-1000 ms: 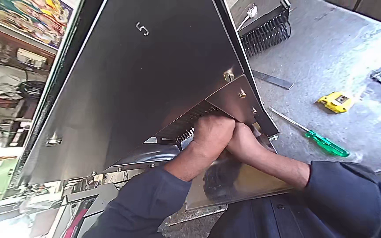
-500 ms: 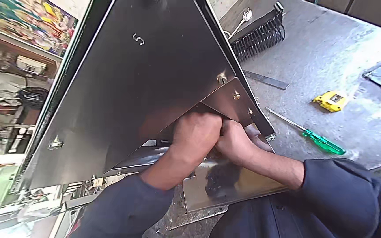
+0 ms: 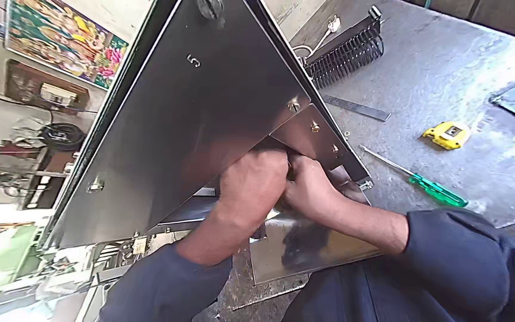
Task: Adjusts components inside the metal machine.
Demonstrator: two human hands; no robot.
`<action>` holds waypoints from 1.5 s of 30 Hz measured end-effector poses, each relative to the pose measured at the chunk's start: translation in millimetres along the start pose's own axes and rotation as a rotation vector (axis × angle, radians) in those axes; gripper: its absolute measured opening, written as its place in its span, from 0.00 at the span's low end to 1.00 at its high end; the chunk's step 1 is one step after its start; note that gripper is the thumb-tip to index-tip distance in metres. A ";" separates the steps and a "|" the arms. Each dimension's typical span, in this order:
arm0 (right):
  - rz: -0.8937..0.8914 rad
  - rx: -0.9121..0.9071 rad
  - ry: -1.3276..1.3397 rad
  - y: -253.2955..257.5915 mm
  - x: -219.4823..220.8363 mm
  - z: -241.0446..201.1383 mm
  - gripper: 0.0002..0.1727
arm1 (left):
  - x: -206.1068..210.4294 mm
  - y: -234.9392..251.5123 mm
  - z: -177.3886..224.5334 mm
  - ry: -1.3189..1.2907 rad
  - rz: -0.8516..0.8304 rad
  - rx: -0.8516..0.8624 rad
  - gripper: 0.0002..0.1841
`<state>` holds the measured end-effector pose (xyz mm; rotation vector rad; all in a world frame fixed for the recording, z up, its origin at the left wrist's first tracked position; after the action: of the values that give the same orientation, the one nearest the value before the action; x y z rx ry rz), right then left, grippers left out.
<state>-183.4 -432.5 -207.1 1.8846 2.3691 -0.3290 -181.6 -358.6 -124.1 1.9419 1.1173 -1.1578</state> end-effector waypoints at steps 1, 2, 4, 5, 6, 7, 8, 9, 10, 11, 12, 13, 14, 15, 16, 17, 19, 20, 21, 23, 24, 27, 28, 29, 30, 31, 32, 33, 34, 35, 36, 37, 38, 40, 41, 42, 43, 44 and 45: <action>0.018 -0.044 -0.024 -1.9 -0.1 -4.3 0.07 | -1.3 -4.9 -2.2 0.027 0.056 0.004 0.11; 0.032 -0.087 -0.063 -4.4 -1.3 -2.4 0.08 | 0.1 -9.9 -1.3 0.038 0.089 0.020 0.09; 0.037 -0.191 -0.164 -18.0 -8.2 12.8 0.12 | 6.9 -25.0 7.7 0.005 0.133 0.085 0.06; 0.027 -0.247 -0.229 -28.2 -11.3 24.2 0.17 | 13.1 -36.1 12.9 -0.034 0.156 0.121 0.10; 0.026 -0.300 -0.299 -41.9 -10.7 37.1 0.23 | 19.1 -50.5 16.8 -0.084 0.160 0.161 0.12; 0.054 -0.361 -0.378 -56.1 -10.3 50.0 0.25 | 24.1 -63.4 18.9 -0.170 0.145 0.194 0.13; 0.110 -0.426 -0.461 -67.3 -12.4 62.0 0.24 | 29.1 -71.7 18.7 -0.280 0.115 0.205 0.14; 0.165 -0.469 -0.536 -77.1 -14.1 72.8 0.23 | 34.2 -77.5 16.6 -0.391 0.065 0.187 0.14; 0.177 -0.474 -0.587 -85.9 -15.1 80.9 0.21 | 40.3 -81.6 13.2 -0.475 0.014 0.144 0.15; 0.164 -0.458 -0.616 -91.7 -15.7 86.0 0.21 | 45.9 -82.5 8.2 -0.500 -0.029 0.101 0.17; 0.157 -0.441 -0.626 -96.2 -15.5 88.6 0.20 | 51.4 -80.5 3.3 -0.475 -0.053 0.076 0.20; 0.177 -0.446 -0.635 -98.5 -15.8 89.7 0.20 | 56.1 -74.5 -0.6 -0.406 -0.065 0.062 0.23; 0.199 -0.462 -0.644 -98.9 -16.2 90.2 0.19 | 59.8 -65.8 -3.4 -0.319 -0.066 0.048 0.26; 0.213 -0.477 -0.651 -98.9 -15.5 91.6 0.19 | 61.8 -56.7 -4.4 -0.224 -0.065 0.030 0.27; 0.228 -0.487 -0.651 -99.6 -13.8 93.3 0.18 | 62.0 -49.1 -4.3 -0.134 -0.067 0.010 0.28; 0.248 -0.493 -0.647 -99.9 -13.3 94.8 0.17 | 61.0 -42.0 -3.5 -0.065 -0.057 -0.002 0.27; 0.296 -0.503 -0.657 -98.2 -14.0 97.6 0.16 | 55.9 -27.6 -2.9 0.023 -0.019 -0.008 0.22; 0.314 -0.511 -0.659 -98.7 -13.2 98.4 0.16 | 52.7 -22.9 -3.7 0.063 -0.015 -0.016 0.19; 0.333 -0.519 -0.664 -98.7 -12.8 98.6 0.16 | 50.0 -18.3 -4.9 0.094 -0.013 -0.026 0.18; 0.355 -0.520 -0.672 -99.0 -13.2 98.5 0.15 | 47.0 -11.3 -6.4 0.157 0.003 -0.026 0.14; 0.356 -0.515 -0.674 -99.0 -13.7 98.6 0.15 | 45.4 -8.8 -5.3 0.185 0.000 -0.025 0.13; 0.363 -0.516 -0.682 -99.4 -13.6 99.8 0.15 | 39.6 -6.5 -2.3 0.236 0.017 -0.017 0.13; 0.371 -0.526 -0.680 -99.4 -13.7 100.2 0.14 | 38.0 -7.0 -3.9 0.242 0.050 -0.007 0.13; 0.378 -0.533 -0.677 -99.5 -13.9 100.6 0.15 | 35.7 -8.0 -6.4 0.247 0.077 0.003 0.14; 0.382 -0.534 -0.676 -99.5 -14.2 101.0 0.15 | 33.4 -9.2 -9.4 0.254 0.098 0.013 0.15; 0.384 -0.534 -0.679 -99.4 -14.6 101.2 0.15 | 31.7 -10.1 -12.9 0.261 0.106 0.021 0.16; 0.382 -0.533 -0.685 -99.0 -14.6 101.0 0.15 | 30.7 -10.8 -16.7 0.268 0.107 0.025 0.18; 0.378 -0.532 -0.692 -98.7 -14.3 100.6 0.15 | 30.2 -11.1 -19.4 0.278 0.097 0.022 0.19; 0.373 -0.531 -0.699 -98.4 -14.3 100.4 0.14 | 29.5 -10.6 -20.3 0.284 0.083 0.015 0.19; 0.371 -0.532 -0.705 -98.1 -14.3 100.2 0.14 | 28.3 -9.5 -19.4 0.292 0.068 0.010 0.18; 0.363 -0.530 -0.711 -98.3 -14.0 99.8 0.14 | 26.4 -8.4 -17.1 0.303 0.044 -0.001 0.16; 0.358 -0.532 -0.714 -98.5 -13.9 99.5 0.14 | 23.9 -6.9 -14.5 0.311 0.022 -0.011 0.15; 0.357 -0.535 -0.713 -98.5 -14.2 99.4 0.13 | 21.4 -4.7 -11.7 0.328 -0.005 -0.023 0.13; 0.354 -0.547 -0.702 -98.0 -14.6 99.9 0.13 | 19.0 -0.7 -5.5 0.346 -0.048 -0.022 0.11; 0.350 -0.554 -0.697 -97.9 -14.3 99.9 0.13 | 19.4 0.4 -2.7 0.355 -0.075 -0.021 0.11; 0.349 -0.558 -0.694 -97.8 -14.0 99.9 0.13 | 20.8 1.2 0.4 0.357 -0.103 -0.019 0.11; 0.349 -0.560 -0.692 -97.8 -13.9 100.0 0.13 | 23.8 1.7 3.9 0.346 -0.129 -0.020 0.11; 0.346 -0.562 -0.694 -97.9 -14.1 100.1 0.13 | 27.6 1.8 8.1 0.333 -0.157 -0.024 0.11; 0.343 -0.562 -0.695 -98.0 -14.3 100.1 0.13 | 32.4 1.5 11.8 0.325 -0.175 -0.016 0.11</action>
<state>-281.2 -489.7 -290.9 1.5272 1.4608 -0.2056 -176.4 -357.5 -158.2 2.1043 1.4859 -0.9352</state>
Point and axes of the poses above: each hand's wrist, its own y-axis towards the middle knuckle, its own x-axis out of the palm, z = x × y, the point moved 3 cm from there along y, towards the middle knuckle, and after that the axes turned 7 degrees about -y, right-handed, at the moved point
